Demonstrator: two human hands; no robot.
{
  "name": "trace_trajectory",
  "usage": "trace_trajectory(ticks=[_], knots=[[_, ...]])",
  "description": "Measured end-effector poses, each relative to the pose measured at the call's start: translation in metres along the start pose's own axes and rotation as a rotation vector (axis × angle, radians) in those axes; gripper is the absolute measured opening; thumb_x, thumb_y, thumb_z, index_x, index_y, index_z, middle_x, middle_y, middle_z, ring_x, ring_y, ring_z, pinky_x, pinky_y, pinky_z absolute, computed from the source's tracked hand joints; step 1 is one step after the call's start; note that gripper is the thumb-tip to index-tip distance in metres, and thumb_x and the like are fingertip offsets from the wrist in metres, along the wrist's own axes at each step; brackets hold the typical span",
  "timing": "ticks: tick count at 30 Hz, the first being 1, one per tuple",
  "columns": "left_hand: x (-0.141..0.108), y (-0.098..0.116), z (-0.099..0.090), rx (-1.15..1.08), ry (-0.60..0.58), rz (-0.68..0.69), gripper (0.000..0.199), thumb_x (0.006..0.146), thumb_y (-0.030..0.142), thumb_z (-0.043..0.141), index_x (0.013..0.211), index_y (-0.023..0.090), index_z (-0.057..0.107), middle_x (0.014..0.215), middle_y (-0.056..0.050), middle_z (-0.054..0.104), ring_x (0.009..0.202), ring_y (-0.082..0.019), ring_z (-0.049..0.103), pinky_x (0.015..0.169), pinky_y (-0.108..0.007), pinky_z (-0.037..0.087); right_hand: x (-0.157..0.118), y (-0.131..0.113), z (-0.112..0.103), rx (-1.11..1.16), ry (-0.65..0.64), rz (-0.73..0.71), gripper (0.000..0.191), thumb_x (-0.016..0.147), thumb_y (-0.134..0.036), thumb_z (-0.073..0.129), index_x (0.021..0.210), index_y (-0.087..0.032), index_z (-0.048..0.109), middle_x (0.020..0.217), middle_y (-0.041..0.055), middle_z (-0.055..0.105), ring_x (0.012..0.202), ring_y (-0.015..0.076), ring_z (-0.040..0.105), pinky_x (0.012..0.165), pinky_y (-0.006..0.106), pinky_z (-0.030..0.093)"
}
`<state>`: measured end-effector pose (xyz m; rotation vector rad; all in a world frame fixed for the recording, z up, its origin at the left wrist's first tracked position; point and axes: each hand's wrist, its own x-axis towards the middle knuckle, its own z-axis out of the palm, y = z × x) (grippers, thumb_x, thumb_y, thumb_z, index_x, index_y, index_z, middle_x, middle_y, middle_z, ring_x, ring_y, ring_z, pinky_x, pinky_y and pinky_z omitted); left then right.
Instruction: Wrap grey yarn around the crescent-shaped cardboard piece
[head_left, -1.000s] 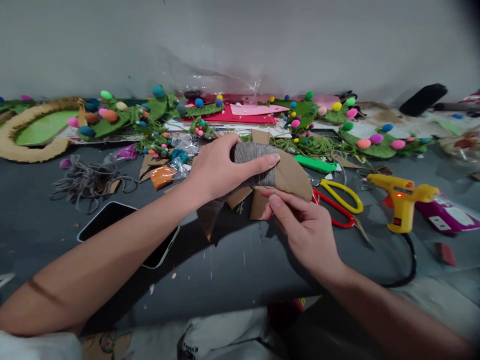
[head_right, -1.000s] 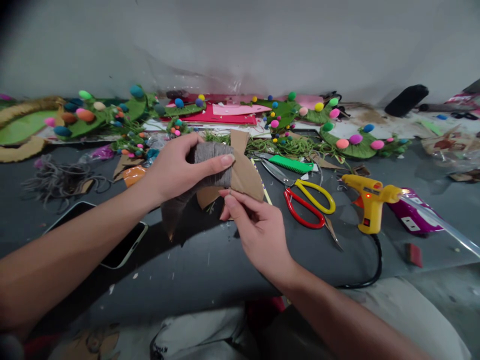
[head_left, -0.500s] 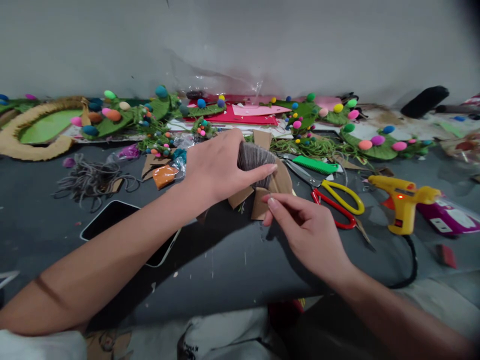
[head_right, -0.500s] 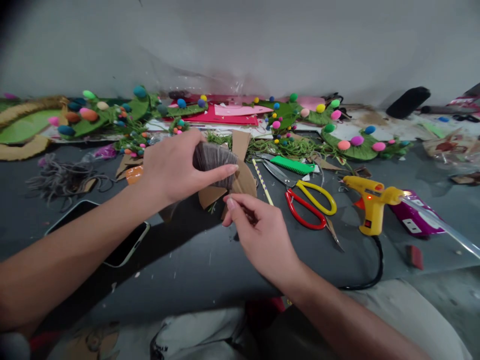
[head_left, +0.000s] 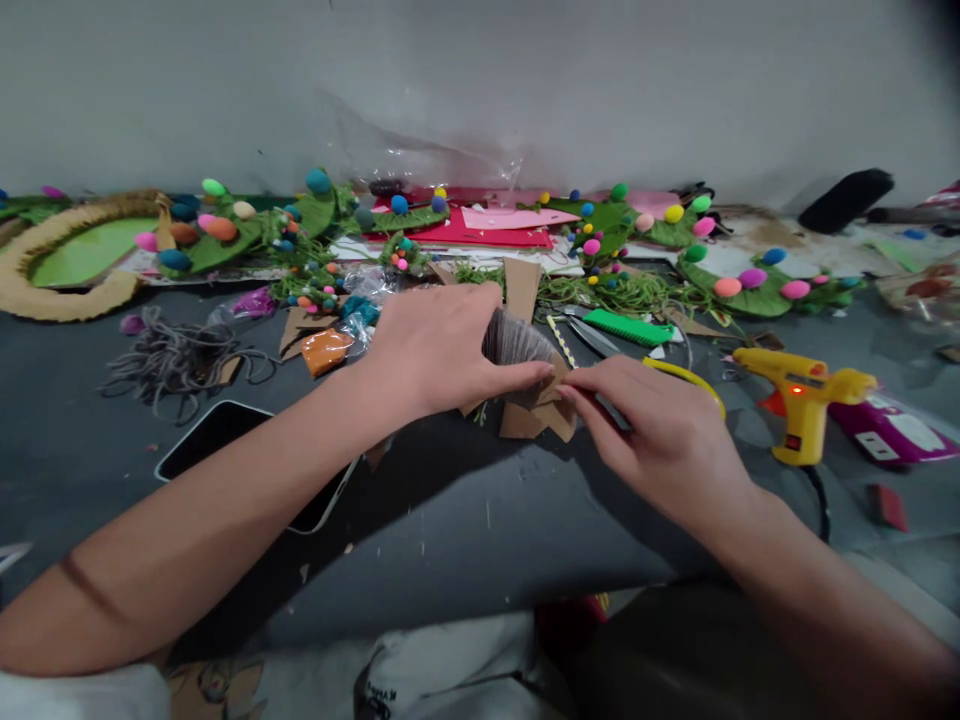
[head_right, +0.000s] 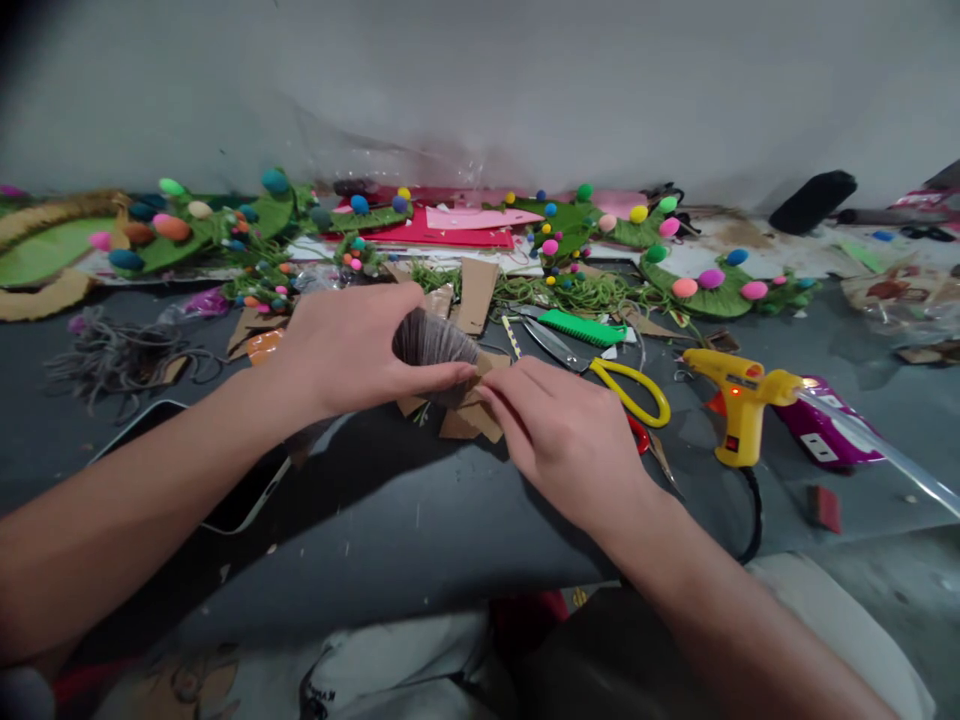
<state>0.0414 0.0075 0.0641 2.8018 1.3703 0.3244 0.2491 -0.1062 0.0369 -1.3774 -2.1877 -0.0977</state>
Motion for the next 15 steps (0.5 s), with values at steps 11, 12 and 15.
trace_trajectory(ticks=[11,12,15], knots=[[-0.004,0.001,-0.001,-0.152,-0.092,0.163,0.061,0.080,0.083,0.050,0.082,0.022,0.049,0.082,-0.002,0.066,0.070,-0.020,0.058,0.056,-0.031,0.024,0.004,0.015,-0.008,0.034,0.027,0.006,0.006,0.097,-0.019,0.063,0.101,-0.019,0.067,0.098,0.0041,0.070,0.085,0.0155,0.065,0.073,0.026,0.048],[-0.004,0.002,-0.001,-0.164,-0.089,0.172,0.059,0.080,0.081,0.052,0.083,0.022,0.049,0.082,-0.002,0.066,0.071,-0.020,0.058,0.057,-0.030,0.025,0.004,0.015,-0.008,0.044,0.026,0.013,0.006,0.097,-0.019,0.062,0.101,-0.019,0.067,0.097,0.0040,0.070,0.085,0.0153,0.065,0.073,0.026,0.047],[-0.004,0.002,-0.001,-0.198,-0.096,0.178,0.061,0.079,0.083,0.052,0.081,0.022,0.049,0.081,-0.001,0.065,0.070,-0.019,0.057,0.057,-0.030,0.025,0.006,0.015,-0.010,0.072,0.019,0.031,0.005,0.097,-0.017,0.062,0.099,-0.018,0.067,0.095,0.0039,0.070,0.084,0.0145,0.064,0.072,0.026,0.047]])
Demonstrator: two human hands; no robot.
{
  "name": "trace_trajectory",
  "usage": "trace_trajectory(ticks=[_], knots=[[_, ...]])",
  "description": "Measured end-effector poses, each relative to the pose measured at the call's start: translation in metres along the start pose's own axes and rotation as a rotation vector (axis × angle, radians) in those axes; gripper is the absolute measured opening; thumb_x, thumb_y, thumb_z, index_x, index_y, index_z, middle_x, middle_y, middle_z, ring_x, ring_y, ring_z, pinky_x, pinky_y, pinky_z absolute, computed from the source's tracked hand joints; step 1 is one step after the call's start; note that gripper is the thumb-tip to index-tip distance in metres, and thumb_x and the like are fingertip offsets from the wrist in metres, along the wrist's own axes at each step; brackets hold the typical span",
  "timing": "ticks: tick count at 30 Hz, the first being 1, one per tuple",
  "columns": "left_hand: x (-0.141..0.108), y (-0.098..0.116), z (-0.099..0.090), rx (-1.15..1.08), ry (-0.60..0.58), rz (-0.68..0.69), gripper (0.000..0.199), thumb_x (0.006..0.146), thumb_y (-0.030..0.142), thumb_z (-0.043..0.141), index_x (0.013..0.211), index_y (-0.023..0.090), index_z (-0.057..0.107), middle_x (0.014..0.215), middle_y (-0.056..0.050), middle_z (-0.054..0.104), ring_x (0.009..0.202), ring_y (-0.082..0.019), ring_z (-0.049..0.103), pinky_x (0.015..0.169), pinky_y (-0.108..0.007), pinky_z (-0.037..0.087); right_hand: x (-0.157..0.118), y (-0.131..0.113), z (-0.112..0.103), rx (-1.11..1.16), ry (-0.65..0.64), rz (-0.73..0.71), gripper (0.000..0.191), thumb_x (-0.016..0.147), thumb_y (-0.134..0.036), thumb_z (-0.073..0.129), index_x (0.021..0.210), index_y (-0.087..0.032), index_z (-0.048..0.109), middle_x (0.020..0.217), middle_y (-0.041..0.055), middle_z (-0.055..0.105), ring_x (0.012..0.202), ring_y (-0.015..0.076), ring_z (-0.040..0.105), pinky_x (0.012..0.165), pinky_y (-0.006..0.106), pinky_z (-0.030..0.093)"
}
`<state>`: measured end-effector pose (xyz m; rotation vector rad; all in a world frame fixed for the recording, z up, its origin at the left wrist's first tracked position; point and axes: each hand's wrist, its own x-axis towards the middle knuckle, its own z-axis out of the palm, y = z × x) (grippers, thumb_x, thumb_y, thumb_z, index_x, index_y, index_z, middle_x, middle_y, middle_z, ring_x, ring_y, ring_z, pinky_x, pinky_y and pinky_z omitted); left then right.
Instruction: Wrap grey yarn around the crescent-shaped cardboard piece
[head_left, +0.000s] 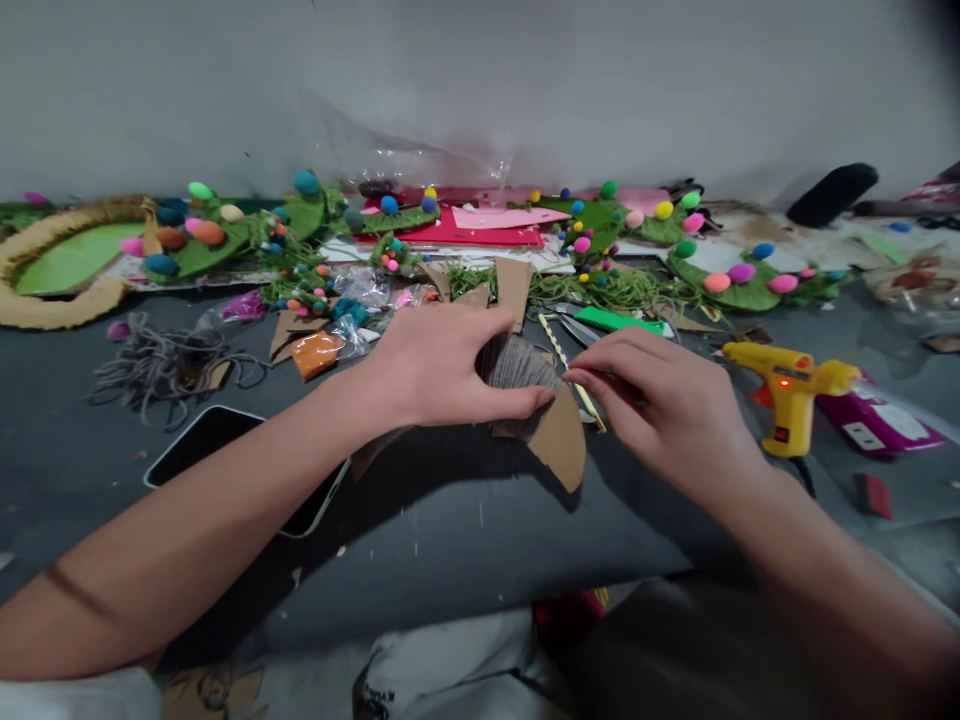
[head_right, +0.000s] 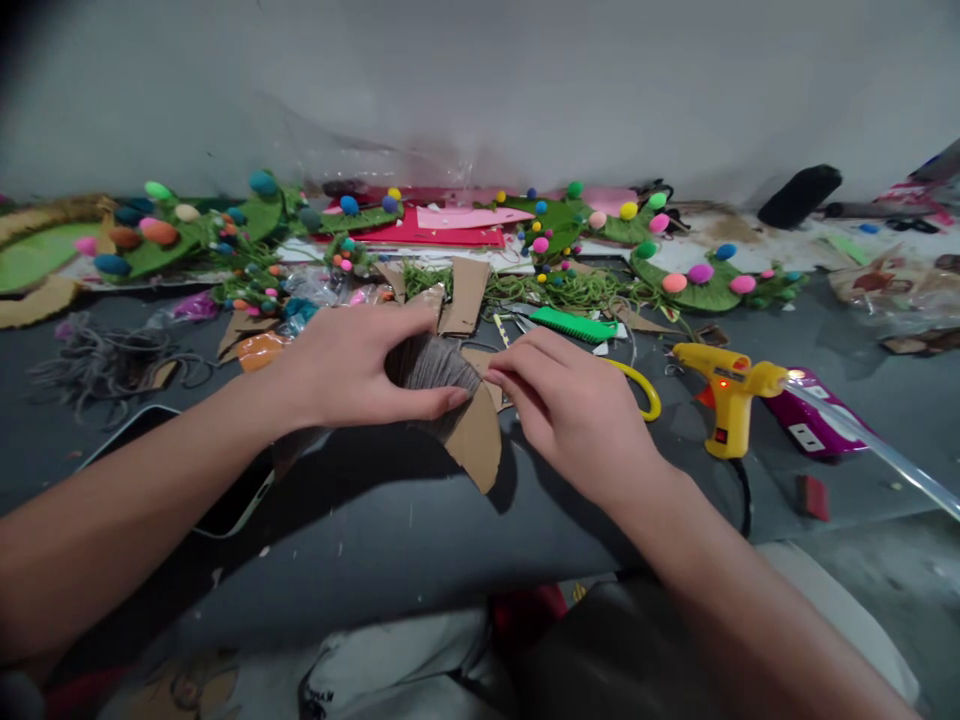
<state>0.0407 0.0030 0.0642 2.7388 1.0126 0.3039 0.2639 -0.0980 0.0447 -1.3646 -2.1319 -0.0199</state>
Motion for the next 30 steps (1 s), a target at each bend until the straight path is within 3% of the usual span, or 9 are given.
trace_trajectory(ticks=[5,14,18,24,30], knots=[[0.002,0.001,0.001,-0.044,0.024,-0.016,0.073,0.069,0.094,0.051,0.074,0.022,0.045,0.070,0.000,0.060,0.063,-0.017,0.050,0.056,-0.030,0.024,0.002,-0.001,0.001,0.106,0.009,0.044,0.007,0.097,-0.017,0.061,0.094,-0.018,0.068,0.090,0.0037,0.070,0.080,0.0132,0.063,0.070,0.025,0.046],[0.000,0.001,0.002,-0.231,0.127,-0.072,0.067,0.068,0.087,0.062,0.071,0.022,0.049,0.068,0.001,0.057,0.061,-0.015,0.048,0.056,-0.030,0.028,0.005,-0.008,0.015,0.627,-0.025,0.468,0.020,0.097,-0.035,0.062,0.089,-0.019,0.070,0.079,0.0021,0.070,0.068,0.0140,0.061,0.059,0.025,0.046],[0.001,0.003,0.003,-0.333,0.172,-0.118,0.064,0.068,0.084,0.066,0.074,0.022,0.052,0.070,0.001,0.057,0.063,-0.015,0.048,0.056,-0.030,0.030,0.003,-0.021,0.022,0.877,0.031,0.539,0.020,0.091,-0.040,0.068,0.089,-0.020,0.067,0.078,0.0010,0.069,0.065,0.0140,0.061,0.054,0.023,0.046],[0.003,0.003,0.004,-0.469,0.195,-0.205,0.060,0.073,0.080,0.066,0.075,0.021,0.055,0.073,0.000,0.059,0.065,-0.015,0.052,0.055,-0.029,0.034,-0.004,-0.036,0.031,0.667,0.146,0.385,0.012,0.083,-0.022,0.068,0.073,-0.020,0.061,0.067,-0.0003,0.064,0.060,0.0136,0.059,0.055,0.024,0.047],[0.005,0.000,0.007,-0.433,0.216,-0.268,0.063,0.074,0.083,0.062,0.069,0.022,0.050,0.066,0.000,0.053,0.059,-0.014,0.047,0.051,-0.029,0.030,-0.009,-0.045,0.041,0.676,0.123,0.536,0.019,0.092,-0.024,0.064,0.075,-0.016,0.070,0.062,0.0001,0.064,0.055,0.0107,0.055,0.055,0.023,0.047]])
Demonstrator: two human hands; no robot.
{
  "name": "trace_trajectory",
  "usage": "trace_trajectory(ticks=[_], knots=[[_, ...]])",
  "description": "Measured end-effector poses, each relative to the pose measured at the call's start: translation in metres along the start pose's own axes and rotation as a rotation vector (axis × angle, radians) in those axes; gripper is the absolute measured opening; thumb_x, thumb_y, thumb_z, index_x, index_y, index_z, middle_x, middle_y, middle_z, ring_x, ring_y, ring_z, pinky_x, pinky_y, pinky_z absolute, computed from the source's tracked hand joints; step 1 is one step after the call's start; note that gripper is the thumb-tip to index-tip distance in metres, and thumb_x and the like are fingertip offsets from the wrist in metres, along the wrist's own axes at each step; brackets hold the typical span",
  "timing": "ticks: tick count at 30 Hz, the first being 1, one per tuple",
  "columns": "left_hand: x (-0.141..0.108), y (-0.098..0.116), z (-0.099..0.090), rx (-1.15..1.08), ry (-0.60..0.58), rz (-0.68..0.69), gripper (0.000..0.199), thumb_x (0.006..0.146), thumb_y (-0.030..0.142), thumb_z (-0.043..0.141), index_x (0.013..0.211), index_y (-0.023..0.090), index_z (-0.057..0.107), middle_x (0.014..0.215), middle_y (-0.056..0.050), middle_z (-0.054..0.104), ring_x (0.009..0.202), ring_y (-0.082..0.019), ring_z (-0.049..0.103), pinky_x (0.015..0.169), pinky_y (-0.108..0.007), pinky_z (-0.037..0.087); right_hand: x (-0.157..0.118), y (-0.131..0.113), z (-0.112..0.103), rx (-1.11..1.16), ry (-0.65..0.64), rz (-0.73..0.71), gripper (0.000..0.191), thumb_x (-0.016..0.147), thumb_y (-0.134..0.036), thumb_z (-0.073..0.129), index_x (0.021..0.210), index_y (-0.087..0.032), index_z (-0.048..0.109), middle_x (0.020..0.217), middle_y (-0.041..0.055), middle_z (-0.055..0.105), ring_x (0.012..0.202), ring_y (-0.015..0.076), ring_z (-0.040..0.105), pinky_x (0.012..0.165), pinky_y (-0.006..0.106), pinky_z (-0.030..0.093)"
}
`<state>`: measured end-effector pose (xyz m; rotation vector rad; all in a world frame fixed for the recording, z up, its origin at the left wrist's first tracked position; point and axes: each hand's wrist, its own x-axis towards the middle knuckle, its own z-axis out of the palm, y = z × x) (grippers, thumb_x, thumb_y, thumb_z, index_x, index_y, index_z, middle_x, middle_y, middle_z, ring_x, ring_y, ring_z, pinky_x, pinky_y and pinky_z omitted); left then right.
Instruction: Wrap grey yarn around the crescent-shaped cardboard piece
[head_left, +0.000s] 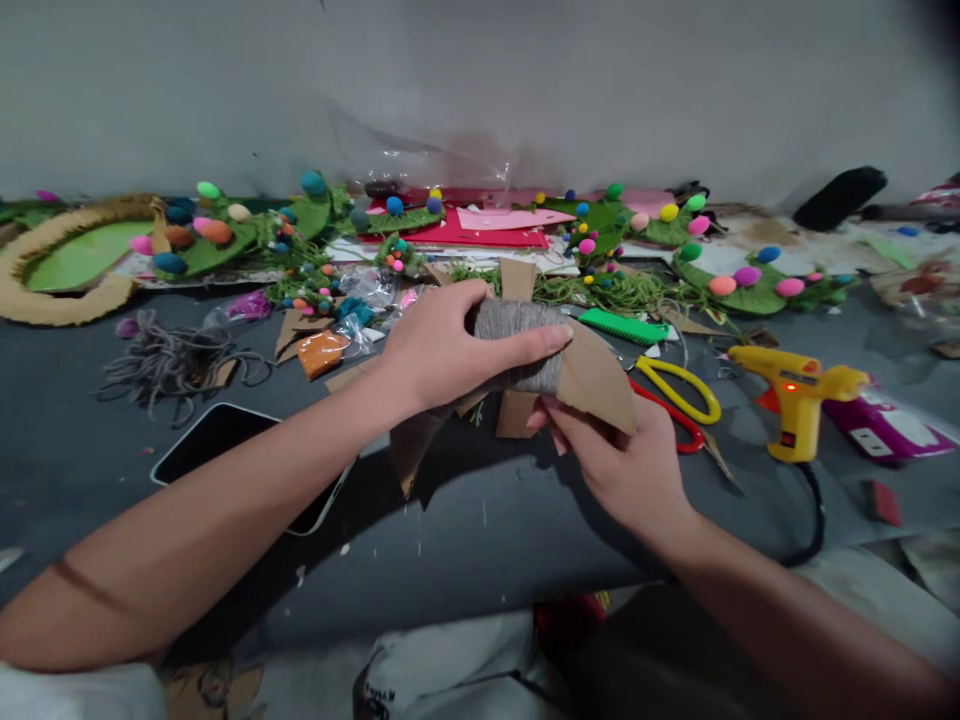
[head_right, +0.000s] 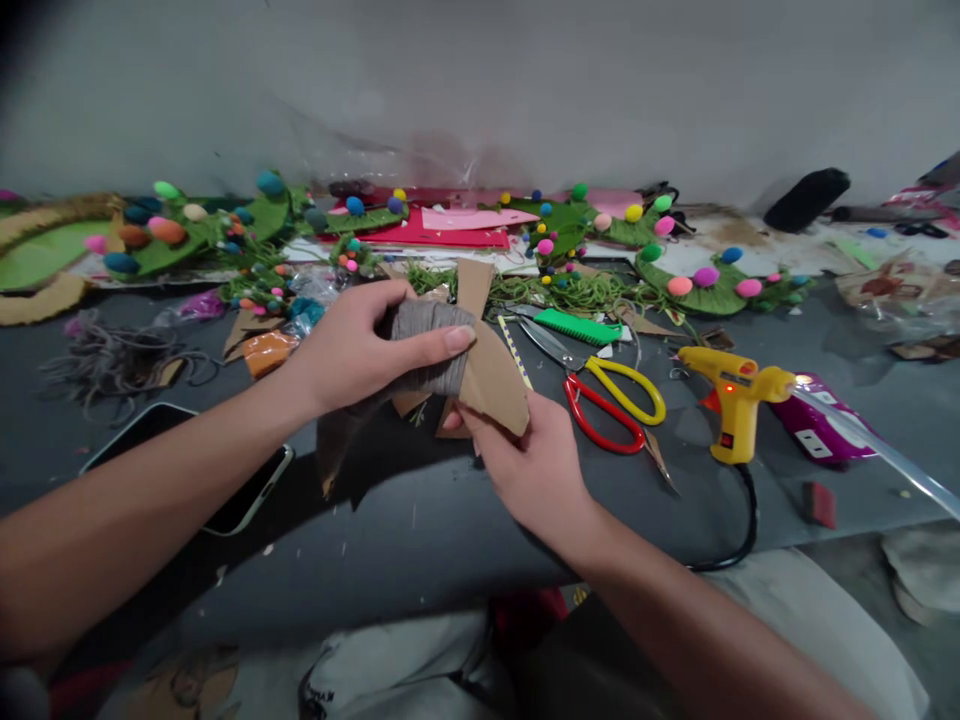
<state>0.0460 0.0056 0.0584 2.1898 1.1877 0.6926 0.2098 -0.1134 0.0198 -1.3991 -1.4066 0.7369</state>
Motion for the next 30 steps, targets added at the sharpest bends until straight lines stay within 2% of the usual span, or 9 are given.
trace_trajectory(ticks=[4,12,16,19,26,30], knots=[[0.002,-0.004,0.001,0.023,0.012,-0.016,0.063,0.074,0.084,0.060,0.069,0.022,0.050,0.067,-0.001,0.054,0.059,-0.014,0.045,0.052,-0.030,0.030,-0.003,-0.004,0.005,0.064,-0.014,0.107,0.030,0.095,-0.037,0.065,0.073,-0.017,0.071,0.058,-0.0007,0.059,0.051,0.0096,0.053,0.051,0.022,0.045],[0.003,-0.006,0.000,0.070,0.074,-0.021,0.059,0.077,0.082,0.059,0.080,0.023,0.058,0.075,-0.003,0.060,0.071,-0.020,0.054,0.060,-0.032,0.036,-0.004,-0.007,0.006,0.221,-0.023,0.172,0.030,0.094,-0.042,0.068,0.077,-0.017,0.075,0.063,0.0014,0.066,0.051,0.0096,0.053,0.053,0.025,0.046],[0.004,-0.007,0.000,0.108,0.102,-0.030,0.064,0.075,0.087,0.057,0.080,0.023,0.057,0.076,-0.002,0.061,0.069,-0.018,0.053,0.059,-0.031,0.033,-0.002,-0.005,0.009,0.474,-0.015,0.297,0.026,0.091,-0.043,0.073,0.092,-0.018,0.080,0.075,0.0031,0.073,0.051,0.0076,0.052,0.051,0.023,0.042],[0.004,-0.010,0.000,0.150,0.127,-0.029,0.065,0.075,0.087,0.055,0.081,0.023,0.054,0.077,-0.002,0.062,0.068,-0.018,0.053,0.059,-0.031,0.031,-0.001,-0.006,0.013,0.619,0.001,0.399,0.026,0.088,-0.043,0.076,0.094,-0.018,0.081,0.076,0.0034,0.073,0.051,0.0066,0.050,0.049,0.022,0.040],[0.001,-0.008,0.002,0.261,0.154,-0.006,0.065,0.077,0.088,0.053,0.083,0.023,0.053,0.076,-0.003,0.063,0.071,-0.021,0.057,0.059,-0.031,0.031,0.000,-0.004,0.017,0.695,-0.010,0.489,0.030,0.084,-0.043,0.078,0.100,-0.017,0.080,0.083,0.0054,0.075,0.053,0.0067,0.050,0.049,0.022,0.039],[0.001,-0.005,0.001,0.362,0.191,-0.009,0.069,0.075,0.090,0.052,0.090,0.023,0.058,0.081,-0.004,0.065,0.077,-0.024,0.062,0.063,-0.032,0.035,-0.002,-0.002,0.018,0.647,-0.020,0.471,0.030,0.086,-0.043,0.076,0.100,-0.017,0.078,0.086,0.0059,0.076,0.055,0.0074,0.052,0.050,0.022,0.042]])
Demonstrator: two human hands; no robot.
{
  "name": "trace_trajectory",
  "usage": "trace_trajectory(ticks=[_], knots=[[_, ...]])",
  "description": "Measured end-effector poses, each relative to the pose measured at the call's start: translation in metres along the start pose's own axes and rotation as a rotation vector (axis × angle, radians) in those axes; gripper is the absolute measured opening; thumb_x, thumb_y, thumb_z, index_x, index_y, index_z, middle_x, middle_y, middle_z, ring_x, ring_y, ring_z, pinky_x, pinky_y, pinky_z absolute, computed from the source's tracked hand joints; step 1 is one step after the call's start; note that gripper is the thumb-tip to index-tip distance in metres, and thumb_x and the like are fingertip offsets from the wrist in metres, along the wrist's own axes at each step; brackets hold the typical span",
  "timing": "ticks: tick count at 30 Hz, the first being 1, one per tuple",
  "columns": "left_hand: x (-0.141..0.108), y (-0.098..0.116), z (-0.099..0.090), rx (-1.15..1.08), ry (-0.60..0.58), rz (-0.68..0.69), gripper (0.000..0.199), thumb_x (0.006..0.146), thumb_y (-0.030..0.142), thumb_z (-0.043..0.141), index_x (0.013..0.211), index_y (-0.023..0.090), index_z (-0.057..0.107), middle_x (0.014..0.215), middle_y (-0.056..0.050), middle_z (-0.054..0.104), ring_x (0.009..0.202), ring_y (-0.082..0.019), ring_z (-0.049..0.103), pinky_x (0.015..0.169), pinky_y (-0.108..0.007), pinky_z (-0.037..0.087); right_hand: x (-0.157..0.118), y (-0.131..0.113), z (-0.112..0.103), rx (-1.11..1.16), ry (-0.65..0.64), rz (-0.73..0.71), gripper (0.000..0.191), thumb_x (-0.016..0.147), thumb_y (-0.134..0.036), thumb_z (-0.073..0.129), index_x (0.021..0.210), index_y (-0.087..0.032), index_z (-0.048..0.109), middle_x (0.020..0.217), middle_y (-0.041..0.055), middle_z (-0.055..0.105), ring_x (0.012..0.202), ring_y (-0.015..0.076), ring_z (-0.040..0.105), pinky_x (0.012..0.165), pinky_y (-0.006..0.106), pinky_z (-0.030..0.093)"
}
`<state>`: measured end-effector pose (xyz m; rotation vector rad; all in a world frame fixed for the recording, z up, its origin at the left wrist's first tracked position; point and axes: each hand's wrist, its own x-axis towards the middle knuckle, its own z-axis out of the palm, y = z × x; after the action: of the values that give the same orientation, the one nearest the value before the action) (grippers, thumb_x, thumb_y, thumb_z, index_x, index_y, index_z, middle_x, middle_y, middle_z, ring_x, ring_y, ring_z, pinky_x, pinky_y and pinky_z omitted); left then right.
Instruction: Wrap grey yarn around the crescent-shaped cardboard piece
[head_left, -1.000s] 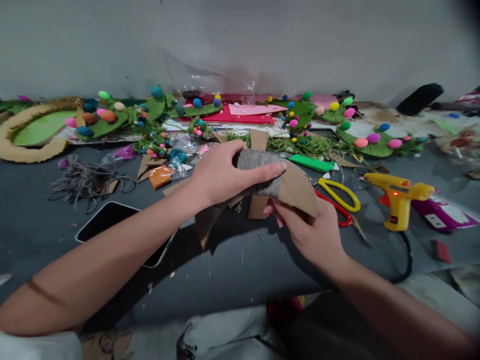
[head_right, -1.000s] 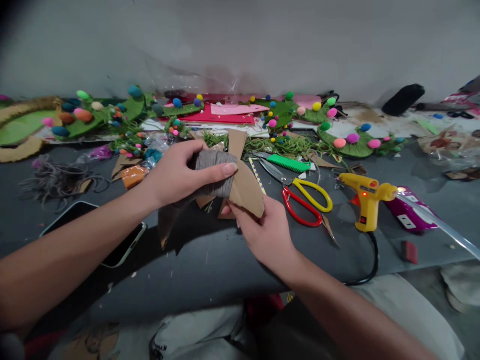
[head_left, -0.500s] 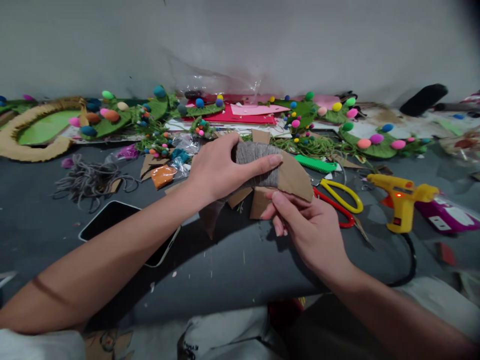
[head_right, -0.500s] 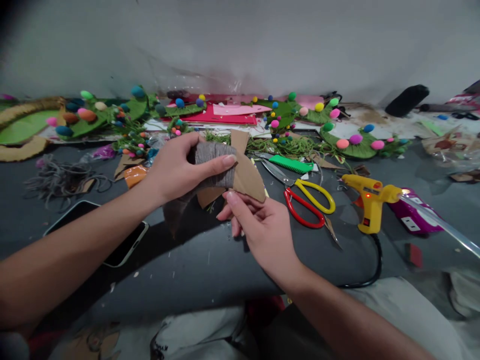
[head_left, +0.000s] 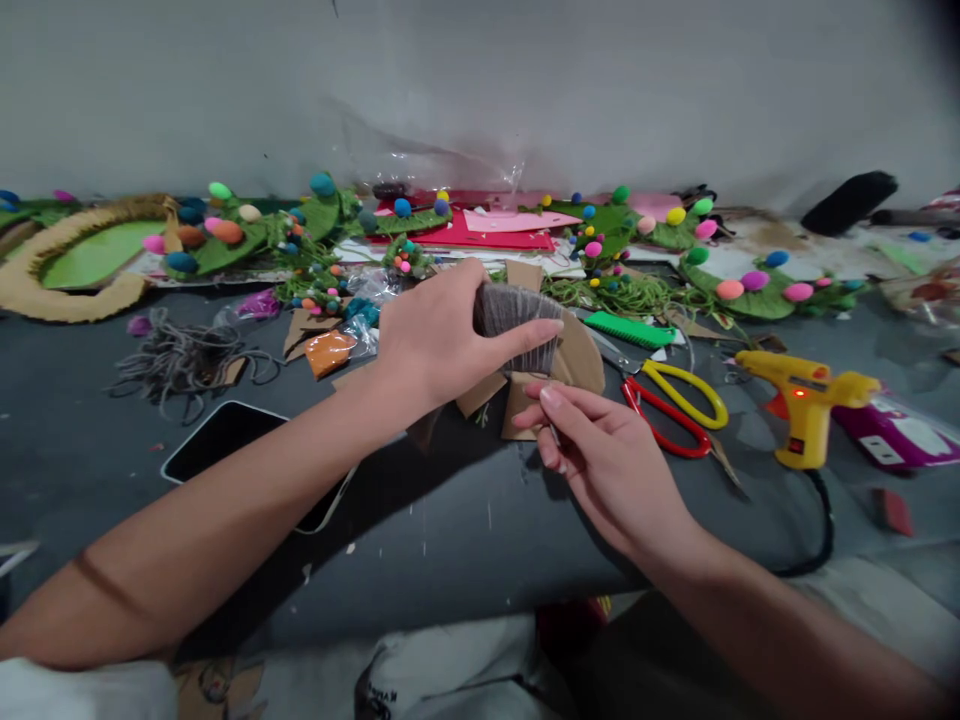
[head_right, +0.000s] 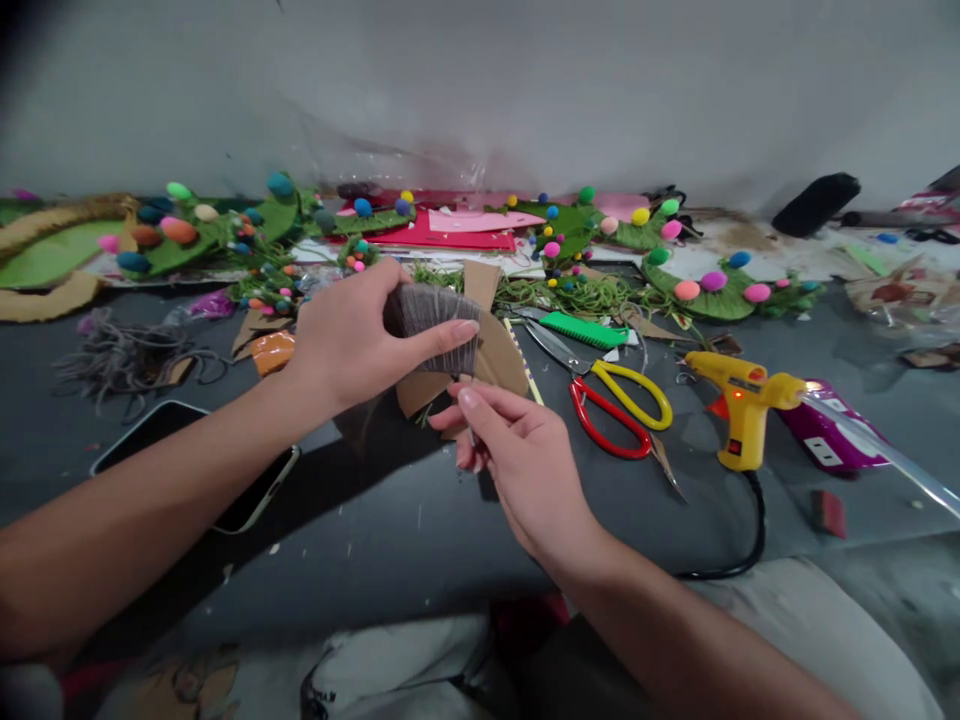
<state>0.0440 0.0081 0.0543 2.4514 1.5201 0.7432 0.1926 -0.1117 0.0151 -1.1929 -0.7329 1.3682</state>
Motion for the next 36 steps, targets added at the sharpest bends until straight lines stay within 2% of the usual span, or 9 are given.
trace_trajectory(ticks=[5,11,19,22,26,28,32,34,36], knots=[[-0.002,0.005,-0.007,0.115,-0.019,0.062,0.073,0.076,0.090,0.051,0.099,0.021,0.062,0.090,-0.009,0.068,0.088,-0.029,0.066,0.066,-0.033,0.037,0.000,-0.007,-0.008,-0.416,-0.050,-0.112,0.029,0.093,-0.043,0.068,0.091,-0.015,0.076,0.080,0.0057,0.076,0.052,0.0093,0.057,0.049,0.024,0.044],[-0.002,0.007,-0.017,0.182,-0.104,0.135,0.071,0.076,0.089,0.052,0.097,0.022,0.064,0.091,-0.010,0.072,0.086,-0.030,0.067,0.063,-0.034,0.036,0.002,-0.025,-0.030,-1.049,-0.091,-0.514,0.011,0.096,-0.025,0.063,0.095,-0.020,0.073,0.080,0.0007,0.074,0.067,0.0138,0.065,0.061,0.027,0.047],[0.002,0.004,-0.012,0.219,-0.233,0.193,0.073,0.076,0.092,0.046,0.084,0.021,0.060,0.079,-0.007,0.069,0.076,-0.027,0.066,0.059,-0.032,0.033,0.007,-0.036,-0.038,-1.358,-0.133,-0.951,0.011,0.097,-0.020,0.061,0.098,-0.018,0.072,0.103,0.0099,0.070,0.095,0.0215,0.066,0.081,0.034,0.052],[0.001,0.003,-0.010,0.227,-0.268,0.234,0.069,0.078,0.088,0.049,0.083,0.020,0.058,0.080,-0.007,0.069,0.074,-0.026,0.066,0.057,-0.031,0.030,0.008,-0.036,-0.038,-1.275,-0.123,-0.937,0.006,0.095,-0.018,0.064,0.096,-0.018,0.070,0.118,0.0126,0.066,0.110,0.0219,0.065,0.092,0.034,0.052],[0.000,0.000,-0.008,0.196,-0.251,0.311,0.059,0.083,0.077,0.055,0.090,0.019,0.059,0.089,-0.007,0.070,0.080,-0.026,0.066,0.062,-0.032,0.036,0.008,-0.034,-0.038,-1.193,-0.134,-0.867,0.006,0.093,-0.014,0.065,0.092,-0.018,0.069,0.114,0.0099,0.071,0.110,0.0190,0.069,0.091,0.029,0.054],[-0.002,0.001,-0.011,0.139,-0.152,0.363,0.049,0.086,0.066,0.060,0.099,0.018,0.061,0.097,-0.008,0.071,0.086,-0.026,0.067,0.070,-0.034,0.042,0.009,-0.034,-0.039,-1.175,-0.108,-0.853,0.006,0.092,-0.014,0.066,0.089,-0.018,0.069,0.112,0.0100,0.071,0.106,0.0195,0.070,0.088,0.029,0.055],[-0.018,0.011,-0.028,-0.090,0.187,0.552,0.024,0.092,0.034,0.060,0.107,0.016,0.062,0.106,-0.010,0.070,0.100,-0.024,0.064,0.089,-0.038,0.045,0.013,-0.034,-0.041,-1.089,-0.021,-0.789,0.008,0.091,-0.019,0.067,0.084,-0.017,0.071,0.105,0.0103,0.068,0.096,0.0189,0.069,0.071,0.027,0.056],[-0.033,0.018,-0.037,-0.244,0.143,0.630,0.013,0.093,0.028,0.058,0.101,0.019,0.064,0.098,-0.006,0.070,0.091,-0.019,0.064,0.084,-0.034,0.047,0.017,-0.036,-0.043,-1.031,0.027,-0.737,0.011,0.090,-0.023,0.069,0.082,-0.018,0.073,0.103,0.0100,0.067,0.094,0.0187,0.068,0.066,0.025,0.055],[-0.047,0.023,-0.039,-0.297,-0.109,0.681,0.012,0.094,0.028,0.057,0.094,0.020,0.066,0.086,-0.002,0.070,0.076,-0.016,0.062,0.070,-0.031,0.045,0.019,-0.038,-0.044,-0.978,0.077,-0.691,0.012,0.089,-0.026,0.072,0.080,-0.018,0.074,0.103,0.0096,0.068,0.095,0.0190,0.068,0.066,0.025,0.056]])
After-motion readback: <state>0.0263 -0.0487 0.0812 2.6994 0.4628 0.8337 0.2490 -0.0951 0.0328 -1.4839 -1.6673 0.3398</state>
